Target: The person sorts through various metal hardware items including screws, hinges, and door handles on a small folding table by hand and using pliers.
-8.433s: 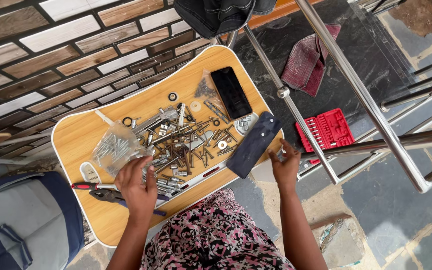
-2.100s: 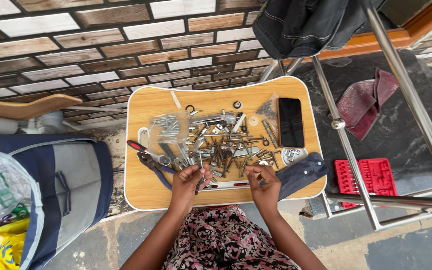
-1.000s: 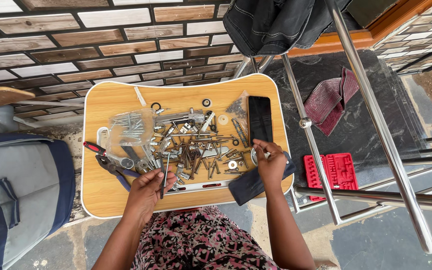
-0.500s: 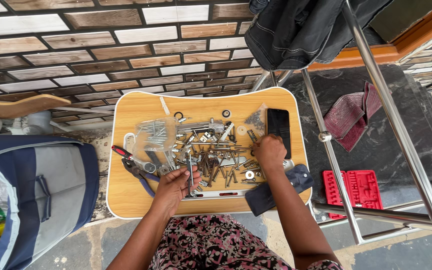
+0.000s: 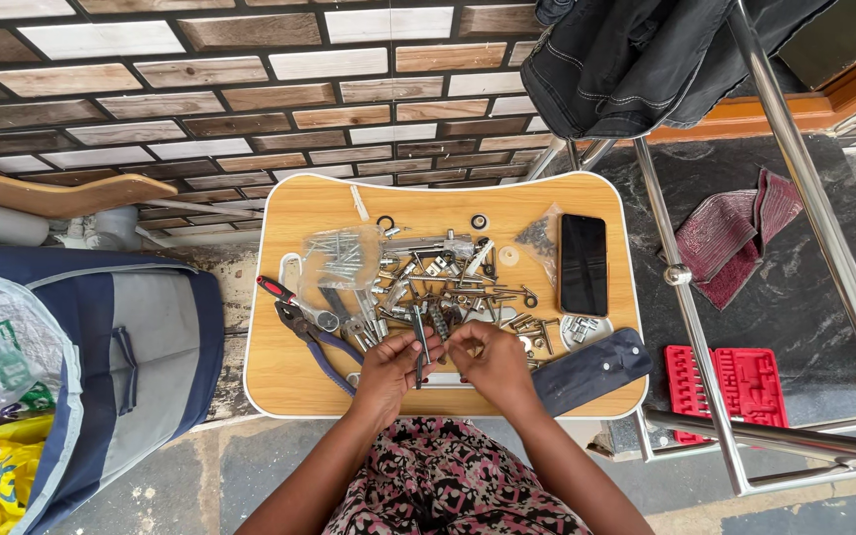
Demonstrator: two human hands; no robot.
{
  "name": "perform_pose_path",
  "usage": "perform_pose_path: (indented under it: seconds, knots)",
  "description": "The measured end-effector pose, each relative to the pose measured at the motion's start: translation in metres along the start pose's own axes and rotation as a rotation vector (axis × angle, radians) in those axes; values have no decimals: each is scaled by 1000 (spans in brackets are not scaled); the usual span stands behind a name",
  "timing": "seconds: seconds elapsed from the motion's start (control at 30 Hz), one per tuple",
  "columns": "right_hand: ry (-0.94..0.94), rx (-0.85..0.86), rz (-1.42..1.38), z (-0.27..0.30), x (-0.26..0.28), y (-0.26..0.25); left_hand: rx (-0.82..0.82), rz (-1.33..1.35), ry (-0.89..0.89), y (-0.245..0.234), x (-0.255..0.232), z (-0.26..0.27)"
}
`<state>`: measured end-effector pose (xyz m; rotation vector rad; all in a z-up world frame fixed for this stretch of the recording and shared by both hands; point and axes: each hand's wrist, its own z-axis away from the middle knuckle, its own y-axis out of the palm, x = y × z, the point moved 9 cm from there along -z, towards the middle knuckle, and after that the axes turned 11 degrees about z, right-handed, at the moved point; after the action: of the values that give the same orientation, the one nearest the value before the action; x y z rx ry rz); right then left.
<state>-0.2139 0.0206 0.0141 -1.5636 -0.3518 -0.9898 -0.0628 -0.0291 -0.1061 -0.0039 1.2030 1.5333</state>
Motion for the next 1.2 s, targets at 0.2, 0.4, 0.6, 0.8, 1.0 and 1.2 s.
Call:
perform_pose_path:
  seconds: [0.2,0.4,0.6,0.8,1.0,1.2]
  knots:
    - [-65,-83,103,18,12,19,21,36,63,-3,15,8]
    - [-55,-98,96,33,19,31,-46,58,73,-34,33,8]
    - [-92,-62,190,40,33,44,14,111,114,-49,32,18]
    - [-270,-37,220,50,56,58,-2,106,41,-51,9,40]
    - [-267,-57,170,44,53,51,-95,172,71,-80,-16,55]
    - [39,-78,156,28,18,23,-214,179,103,-114,-59,75]
